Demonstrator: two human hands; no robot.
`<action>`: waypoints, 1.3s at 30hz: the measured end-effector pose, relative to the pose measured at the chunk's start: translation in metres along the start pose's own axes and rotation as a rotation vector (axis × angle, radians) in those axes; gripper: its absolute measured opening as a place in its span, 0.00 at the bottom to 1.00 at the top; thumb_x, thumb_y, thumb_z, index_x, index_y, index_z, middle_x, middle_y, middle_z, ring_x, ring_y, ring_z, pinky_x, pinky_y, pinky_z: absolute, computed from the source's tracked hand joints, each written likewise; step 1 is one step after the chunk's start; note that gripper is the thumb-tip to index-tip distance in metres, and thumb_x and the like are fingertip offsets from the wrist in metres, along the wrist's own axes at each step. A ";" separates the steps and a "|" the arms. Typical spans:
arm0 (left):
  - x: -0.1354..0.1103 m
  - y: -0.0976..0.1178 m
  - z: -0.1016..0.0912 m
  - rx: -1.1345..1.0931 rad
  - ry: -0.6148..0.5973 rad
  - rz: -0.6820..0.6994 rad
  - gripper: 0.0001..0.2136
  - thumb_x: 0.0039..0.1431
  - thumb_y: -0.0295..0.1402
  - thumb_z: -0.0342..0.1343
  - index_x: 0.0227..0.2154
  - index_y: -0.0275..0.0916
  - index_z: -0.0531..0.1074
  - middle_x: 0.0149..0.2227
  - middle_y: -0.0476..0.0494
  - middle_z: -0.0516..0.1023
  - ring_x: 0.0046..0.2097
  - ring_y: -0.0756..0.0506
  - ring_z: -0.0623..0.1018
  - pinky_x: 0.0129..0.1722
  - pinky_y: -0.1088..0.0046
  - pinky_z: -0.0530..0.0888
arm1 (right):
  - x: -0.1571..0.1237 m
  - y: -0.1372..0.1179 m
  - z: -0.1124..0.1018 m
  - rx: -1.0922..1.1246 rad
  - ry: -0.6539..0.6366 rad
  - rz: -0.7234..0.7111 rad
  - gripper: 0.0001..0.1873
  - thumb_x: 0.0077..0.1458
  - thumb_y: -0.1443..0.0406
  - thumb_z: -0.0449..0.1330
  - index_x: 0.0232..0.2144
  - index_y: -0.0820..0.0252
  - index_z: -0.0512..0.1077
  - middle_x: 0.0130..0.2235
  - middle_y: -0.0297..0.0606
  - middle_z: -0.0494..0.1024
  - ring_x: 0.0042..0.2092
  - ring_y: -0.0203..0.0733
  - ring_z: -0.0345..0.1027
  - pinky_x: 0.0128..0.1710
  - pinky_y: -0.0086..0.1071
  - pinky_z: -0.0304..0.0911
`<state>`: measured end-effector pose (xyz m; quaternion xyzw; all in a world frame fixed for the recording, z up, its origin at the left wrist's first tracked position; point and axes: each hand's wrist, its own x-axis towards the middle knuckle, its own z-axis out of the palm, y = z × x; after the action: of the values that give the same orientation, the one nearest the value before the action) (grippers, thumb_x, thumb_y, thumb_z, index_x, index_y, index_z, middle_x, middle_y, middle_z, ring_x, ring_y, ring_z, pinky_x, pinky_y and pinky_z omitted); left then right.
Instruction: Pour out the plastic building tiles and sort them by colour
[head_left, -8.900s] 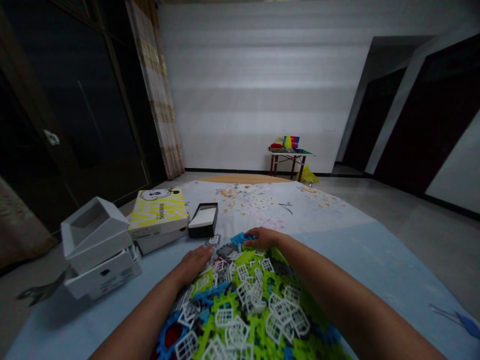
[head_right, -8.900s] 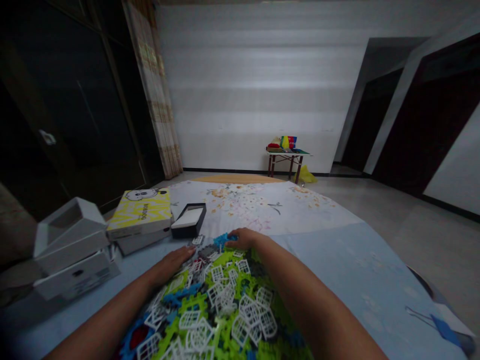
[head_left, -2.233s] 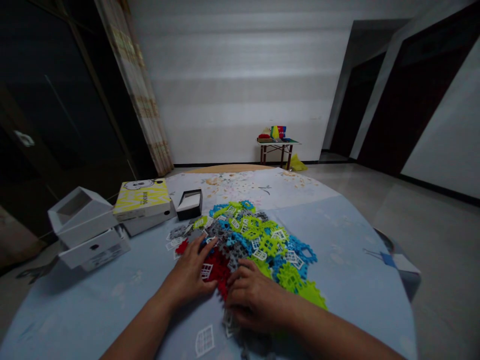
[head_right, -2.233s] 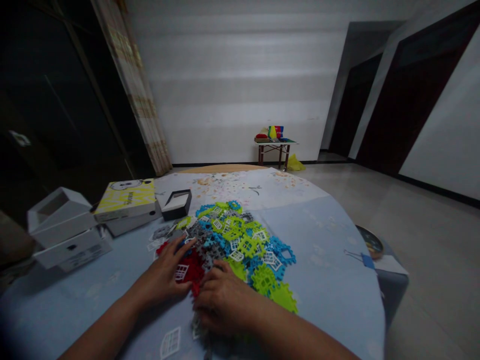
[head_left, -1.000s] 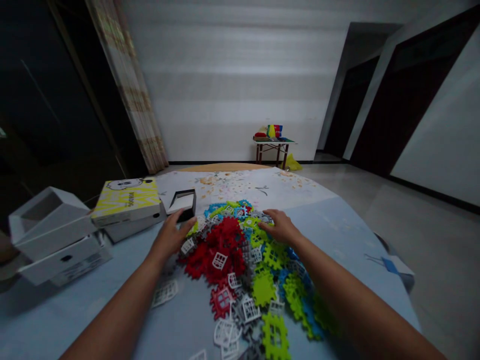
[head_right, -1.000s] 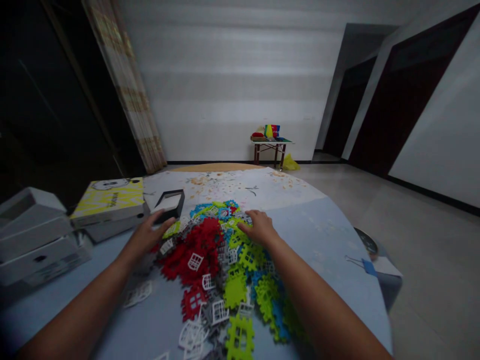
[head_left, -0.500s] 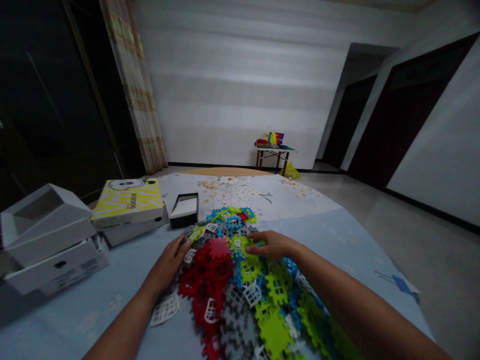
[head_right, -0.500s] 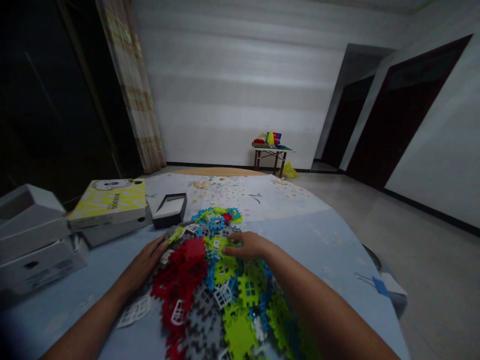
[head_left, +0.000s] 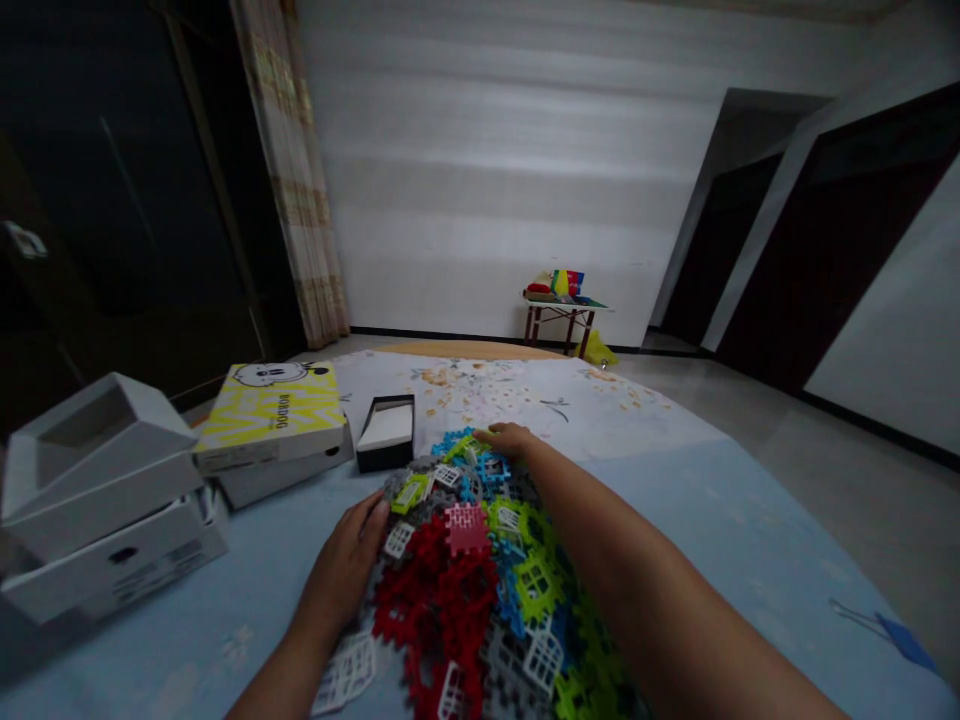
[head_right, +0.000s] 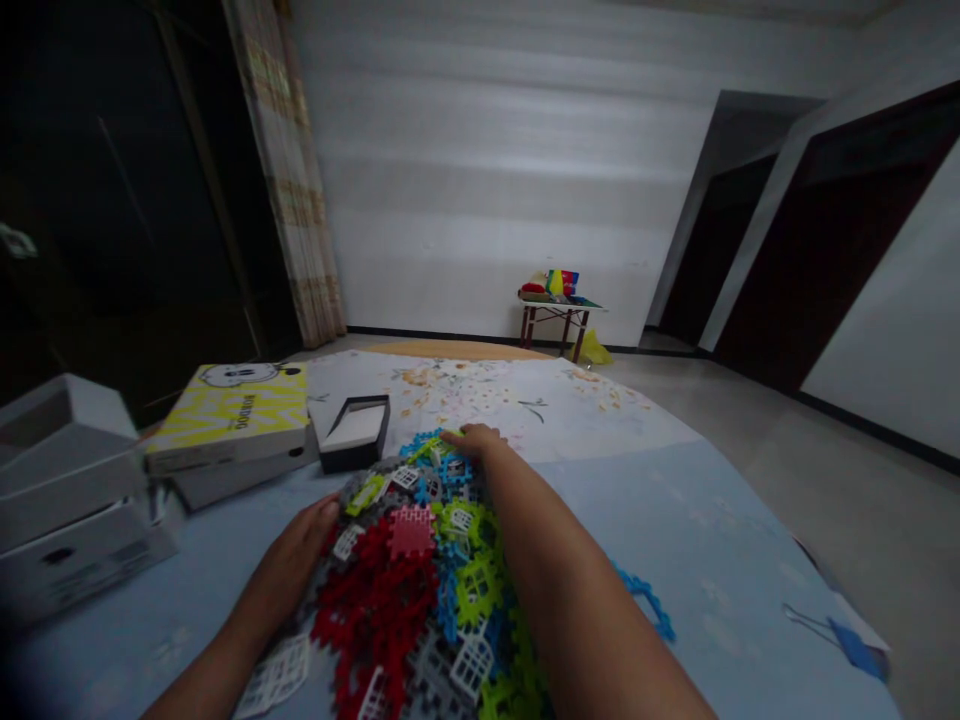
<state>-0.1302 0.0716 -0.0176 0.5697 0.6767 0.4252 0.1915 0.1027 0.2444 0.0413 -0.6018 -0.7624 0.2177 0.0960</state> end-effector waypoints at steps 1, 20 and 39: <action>0.000 0.001 -0.001 0.000 0.011 -0.012 0.27 0.55 0.50 0.38 0.48 0.37 0.66 0.52 0.41 0.70 0.55 0.44 0.66 0.58 0.65 0.58 | 0.000 -0.002 0.002 0.014 -0.023 -0.020 0.36 0.42 0.39 0.53 0.48 0.53 0.69 0.49 0.40 0.72 0.50 0.51 0.65 0.49 0.42 0.58; 0.008 -0.004 -0.024 0.077 0.030 -0.126 0.32 0.55 0.51 0.32 0.44 0.30 0.70 0.47 0.32 0.74 0.53 0.38 0.69 0.55 0.60 0.61 | -0.233 0.130 -0.030 0.233 0.193 -0.156 0.43 0.42 0.44 0.58 0.57 0.57 0.58 0.61 0.44 0.54 0.61 0.50 0.47 0.59 0.44 0.44; -0.034 0.016 -0.006 0.129 0.111 0.079 0.27 0.55 0.47 0.33 0.41 0.36 0.72 0.46 0.39 0.75 0.50 0.43 0.72 0.53 0.65 0.65 | -0.192 0.056 0.041 0.414 0.424 -0.040 0.37 0.46 0.48 0.56 0.54 0.63 0.61 0.57 0.45 0.61 0.59 0.49 0.52 0.58 0.40 0.46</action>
<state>-0.1151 0.0371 -0.0092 0.5826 0.6894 0.4188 0.0999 0.1841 0.0615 0.0025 -0.5862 -0.6764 0.2362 0.3782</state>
